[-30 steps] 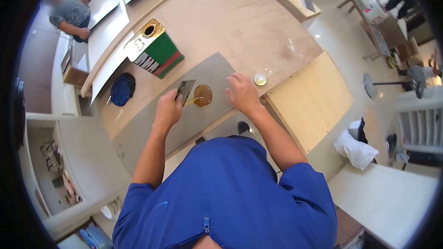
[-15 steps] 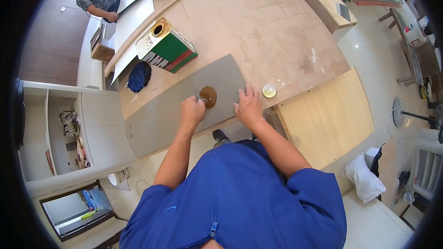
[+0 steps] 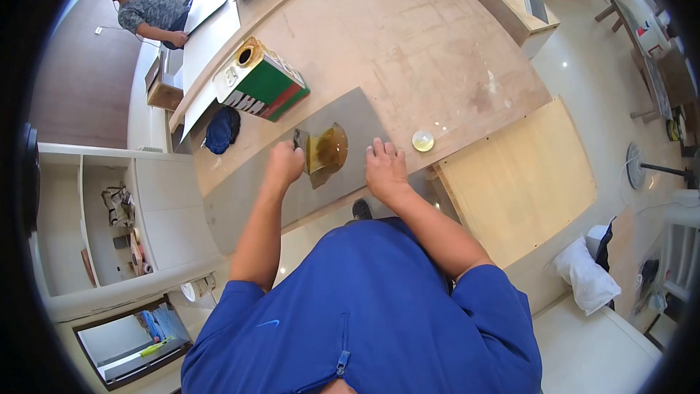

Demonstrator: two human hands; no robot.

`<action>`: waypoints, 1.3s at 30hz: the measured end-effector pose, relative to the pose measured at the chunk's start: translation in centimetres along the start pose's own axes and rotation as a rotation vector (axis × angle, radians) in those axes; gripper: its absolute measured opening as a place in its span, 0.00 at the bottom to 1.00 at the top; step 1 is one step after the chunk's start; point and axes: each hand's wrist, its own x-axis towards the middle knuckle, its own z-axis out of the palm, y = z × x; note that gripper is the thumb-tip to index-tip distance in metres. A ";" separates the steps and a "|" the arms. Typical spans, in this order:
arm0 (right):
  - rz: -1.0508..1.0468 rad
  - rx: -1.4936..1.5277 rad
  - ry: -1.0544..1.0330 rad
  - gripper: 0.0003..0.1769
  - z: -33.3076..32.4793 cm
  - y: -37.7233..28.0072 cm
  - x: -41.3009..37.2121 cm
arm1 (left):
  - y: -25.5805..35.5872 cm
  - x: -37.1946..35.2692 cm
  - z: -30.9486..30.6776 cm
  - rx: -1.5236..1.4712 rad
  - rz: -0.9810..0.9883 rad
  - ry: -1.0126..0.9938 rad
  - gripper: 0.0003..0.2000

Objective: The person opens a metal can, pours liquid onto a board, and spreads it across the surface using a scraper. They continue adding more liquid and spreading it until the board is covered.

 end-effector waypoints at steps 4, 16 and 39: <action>-0.163 0.068 -0.103 0.28 -1.5 -1.1 -1.4 | -0.7 -1.0 1.6 -0.055 -0.022 0.044 0.13; -0.236 -0.020 -0.143 0.31 -0.6 -2.2 -3.0 | 7.7 2.5 3.7 -0.117 -0.022 -0.075 0.14; -0.191 0.004 -0.160 0.25 -0.9 -2.2 -2.9 | 6.4 16.5 6.7 0.231 0.374 -0.262 0.16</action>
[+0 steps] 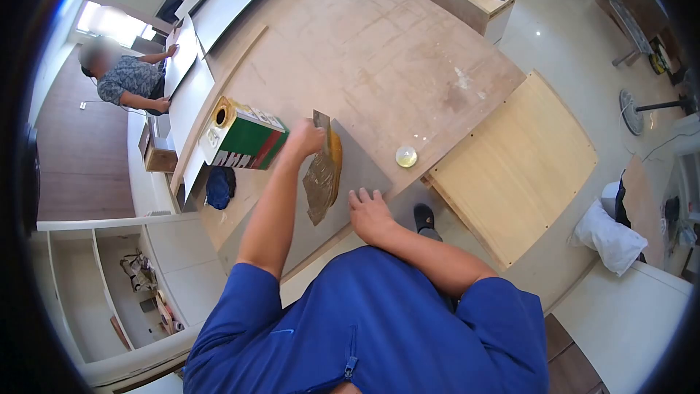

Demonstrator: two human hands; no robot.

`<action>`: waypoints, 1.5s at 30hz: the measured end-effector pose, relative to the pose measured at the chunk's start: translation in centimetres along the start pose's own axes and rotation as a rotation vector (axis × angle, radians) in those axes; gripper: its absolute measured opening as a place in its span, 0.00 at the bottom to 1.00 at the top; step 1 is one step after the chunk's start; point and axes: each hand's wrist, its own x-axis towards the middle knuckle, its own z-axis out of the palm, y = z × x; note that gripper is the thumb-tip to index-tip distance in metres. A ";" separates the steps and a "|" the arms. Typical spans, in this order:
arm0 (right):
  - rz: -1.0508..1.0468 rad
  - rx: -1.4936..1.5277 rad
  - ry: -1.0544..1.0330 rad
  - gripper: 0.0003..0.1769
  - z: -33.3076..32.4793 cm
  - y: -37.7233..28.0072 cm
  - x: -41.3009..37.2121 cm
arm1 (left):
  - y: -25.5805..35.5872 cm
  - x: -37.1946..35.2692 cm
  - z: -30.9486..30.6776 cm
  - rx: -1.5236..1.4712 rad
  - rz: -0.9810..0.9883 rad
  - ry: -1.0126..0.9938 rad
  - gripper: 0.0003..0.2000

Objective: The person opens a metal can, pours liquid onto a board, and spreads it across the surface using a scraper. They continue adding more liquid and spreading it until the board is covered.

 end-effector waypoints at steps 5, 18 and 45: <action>-0.010 0.070 0.036 0.25 0.6 0.6 -0.2 | 3.0 -9.6 -5.3 -0.095 0.178 0.226 0.13; -0.009 0.022 0.028 0.24 0.3 0.2 0.0 | 0.5 -14.6 -4.3 0.254 0.393 0.096 0.14; -0.038 0.004 0.007 0.28 -0.1 0.5 0.5 | -3.4 -16.8 -6.7 -0.165 -0.238 0.136 0.11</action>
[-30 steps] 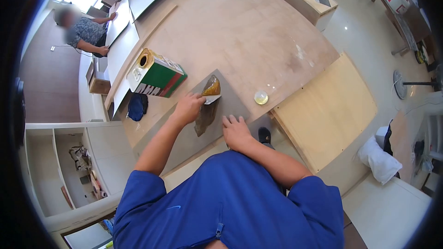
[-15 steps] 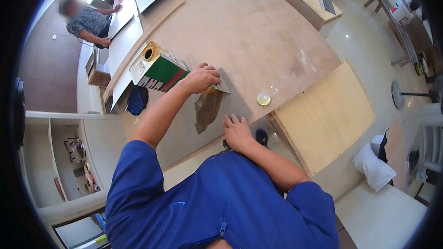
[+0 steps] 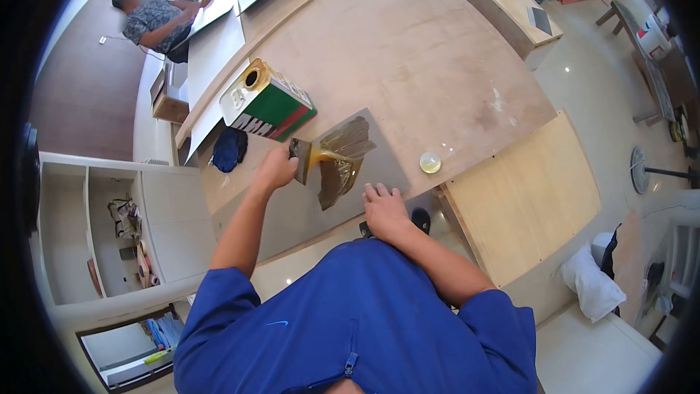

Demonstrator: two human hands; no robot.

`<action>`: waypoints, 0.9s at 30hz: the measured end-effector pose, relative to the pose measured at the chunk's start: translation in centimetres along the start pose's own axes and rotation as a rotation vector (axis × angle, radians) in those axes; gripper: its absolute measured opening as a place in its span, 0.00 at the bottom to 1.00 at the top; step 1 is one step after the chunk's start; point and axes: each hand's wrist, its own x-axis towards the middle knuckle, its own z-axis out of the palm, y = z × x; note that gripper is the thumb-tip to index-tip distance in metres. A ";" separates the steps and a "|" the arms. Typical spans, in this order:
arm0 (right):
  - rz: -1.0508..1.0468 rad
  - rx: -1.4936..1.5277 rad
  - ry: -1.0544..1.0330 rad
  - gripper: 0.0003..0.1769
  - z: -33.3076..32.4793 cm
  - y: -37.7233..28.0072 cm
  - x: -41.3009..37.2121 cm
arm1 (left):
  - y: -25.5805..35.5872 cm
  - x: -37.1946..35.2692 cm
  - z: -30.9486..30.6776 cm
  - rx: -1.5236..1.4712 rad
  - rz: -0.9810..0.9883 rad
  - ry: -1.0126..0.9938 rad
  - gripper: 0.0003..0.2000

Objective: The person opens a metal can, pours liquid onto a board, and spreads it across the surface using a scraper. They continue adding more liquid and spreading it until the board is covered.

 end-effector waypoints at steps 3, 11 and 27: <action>-0.014 -0.017 0.017 0.29 0.2 0.3 0.0 | -1.3 1.1 3.1 -0.027 -0.152 0.037 0.13; -0.021 0.003 0.004 0.26 0.1 0.5 0.0 | 4.4 6.2 6.1 -0.162 -0.188 -0.025 0.15; -0.027 0.063 0.045 0.23 0.2 1.5 0.0 | 6.2 6.5 5.1 -0.034 -0.103 0.009 0.15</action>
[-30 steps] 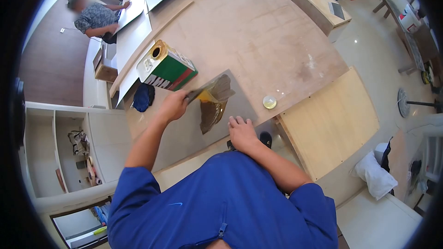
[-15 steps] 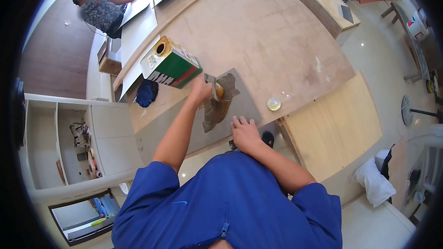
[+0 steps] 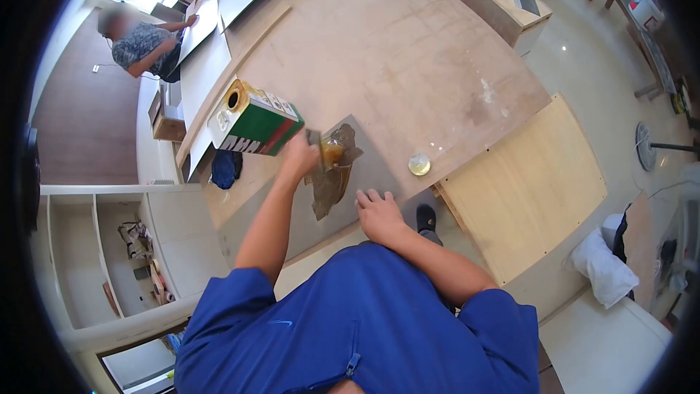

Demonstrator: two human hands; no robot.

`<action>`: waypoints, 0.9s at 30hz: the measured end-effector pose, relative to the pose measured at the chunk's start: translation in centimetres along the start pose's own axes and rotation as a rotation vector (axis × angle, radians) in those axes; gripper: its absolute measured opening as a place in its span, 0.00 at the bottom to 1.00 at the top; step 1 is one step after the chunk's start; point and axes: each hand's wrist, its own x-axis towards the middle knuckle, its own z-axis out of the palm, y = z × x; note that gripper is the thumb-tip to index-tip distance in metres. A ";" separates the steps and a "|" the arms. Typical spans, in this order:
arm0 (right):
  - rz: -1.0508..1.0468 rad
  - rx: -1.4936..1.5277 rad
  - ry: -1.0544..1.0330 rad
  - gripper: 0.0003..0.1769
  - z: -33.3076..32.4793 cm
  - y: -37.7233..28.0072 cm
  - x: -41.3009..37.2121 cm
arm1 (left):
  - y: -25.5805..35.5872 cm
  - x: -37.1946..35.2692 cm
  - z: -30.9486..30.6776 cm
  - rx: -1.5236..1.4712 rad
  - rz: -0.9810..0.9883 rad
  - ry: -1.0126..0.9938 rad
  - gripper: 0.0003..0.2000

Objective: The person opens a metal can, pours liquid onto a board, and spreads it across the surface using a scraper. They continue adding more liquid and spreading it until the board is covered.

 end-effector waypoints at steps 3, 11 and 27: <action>-0.007 0.017 0.022 0.22 0.3 -0.1 -0.2 | -0.5 -1.1 0.5 0.052 -0.049 -0.042 0.15; 0.011 0.015 -0.023 0.23 0.4 -0.2 0.0 | 1.9 4.4 1.7 -0.007 -0.099 -0.069 0.16; 0.003 0.046 0.019 0.24 0.6 -0.1 -0.4 | -1.7 3.6 3.5 -0.026 -0.013 -0.119 0.17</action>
